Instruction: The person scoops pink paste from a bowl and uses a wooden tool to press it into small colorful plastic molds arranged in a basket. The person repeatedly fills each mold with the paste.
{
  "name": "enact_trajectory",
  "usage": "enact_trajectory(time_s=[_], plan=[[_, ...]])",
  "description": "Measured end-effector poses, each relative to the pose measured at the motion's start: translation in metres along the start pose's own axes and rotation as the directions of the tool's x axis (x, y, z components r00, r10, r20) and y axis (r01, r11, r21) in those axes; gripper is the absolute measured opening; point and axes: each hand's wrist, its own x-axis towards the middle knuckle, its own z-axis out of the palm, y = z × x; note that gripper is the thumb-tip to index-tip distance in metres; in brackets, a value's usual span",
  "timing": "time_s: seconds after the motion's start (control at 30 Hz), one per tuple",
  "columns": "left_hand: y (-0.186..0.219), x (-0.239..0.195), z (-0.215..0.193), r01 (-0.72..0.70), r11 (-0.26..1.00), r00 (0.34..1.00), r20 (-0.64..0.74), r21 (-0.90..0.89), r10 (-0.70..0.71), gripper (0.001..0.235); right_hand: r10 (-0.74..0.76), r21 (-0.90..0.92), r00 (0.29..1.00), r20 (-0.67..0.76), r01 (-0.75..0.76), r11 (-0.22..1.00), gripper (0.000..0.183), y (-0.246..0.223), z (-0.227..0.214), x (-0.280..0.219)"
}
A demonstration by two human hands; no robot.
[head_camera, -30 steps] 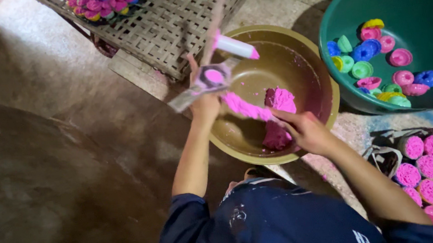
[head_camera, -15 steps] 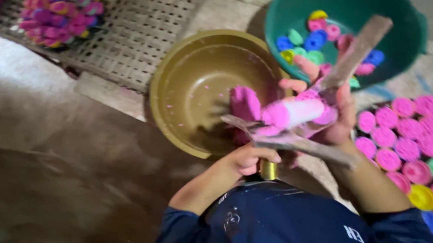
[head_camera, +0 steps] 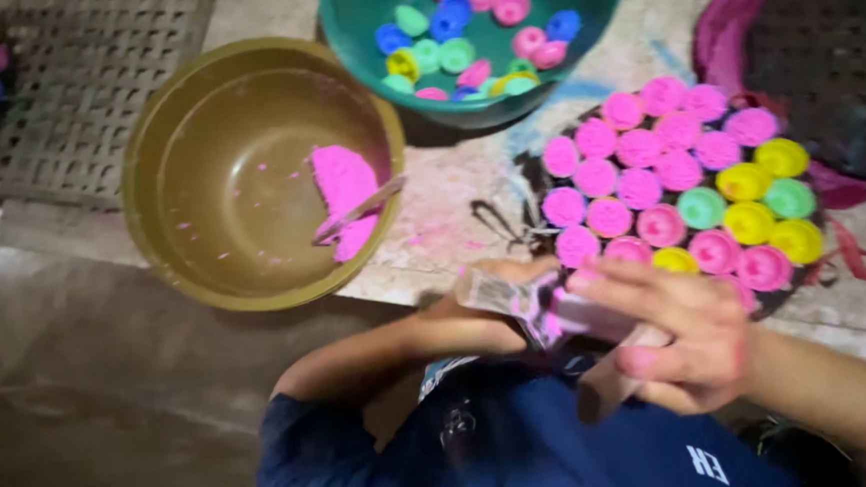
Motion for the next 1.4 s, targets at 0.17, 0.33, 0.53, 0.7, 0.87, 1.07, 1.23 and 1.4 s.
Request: enact_trajectory(time_s=[0.17, 0.33, 0.53, 0.7, 0.87, 1.07, 1.23, 1.4], plan=[[-0.012, 0.044, 0.052, -0.284, 0.958, 0.958, -0.047, -0.039, 0.282, 0.045, 0.279, 0.05, 0.956, -0.089, -0.275, 0.96, 0.069, -0.011, 0.002, -0.066], [-0.004, 0.078, 0.047, -0.249, 0.968, 0.965, 0.079, -0.046, 0.252, 0.043, 0.662, 0.538, 0.749, 0.0, -0.559, 0.632, 0.111, -0.007, -0.044, -0.136], [0.032, 0.09, 0.035, 0.132, 0.961, 0.98, -0.18, 0.244, -0.089, 0.059, 0.653, 0.804, 0.58, 0.486, -0.591, -0.073, 0.106, 0.0, -0.042, -0.216], [0.031, 0.056, 0.057, -0.036, 0.999, 0.808, -0.589, -0.004, 0.027, 0.053, 0.69, 0.899, 0.586, 0.425, -0.364, -0.244, 0.082, -0.023, -0.009, -0.215], [-0.058, 0.03, 0.099, 0.162, 0.947, 0.716, -0.627, -0.278, -0.306, 0.054, 0.75, 0.965, 0.619, 0.232, -0.241, -0.099, 0.075, -0.049, -0.023, -0.198], [-0.181, 0.03, 0.184, 0.14, 0.7, 0.78, -0.358, -0.7, -0.514, 0.07, 0.865, 0.981, 0.494, 0.085, -0.196, 0.015, 0.073, -0.058, -0.032, -0.215], [-0.217, 0.044, 0.226, 0.187, 0.66, 0.749, -0.33, -0.727, -0.575, 0.07, 0.924, 0.974, 0.373, -0.081, -0.165, 0.152, 0.076, -0.067, -0.03, -0.225], [-0.245, 0.054, 0.186, 0.178, 0.566, 0.806, -0.211, -0.805, -0.553, 0.072, 0.937, 0.966, 0.315, -0.15, -0.157, 0.207, 0.075, -0.076, -0.038, -0.235]])
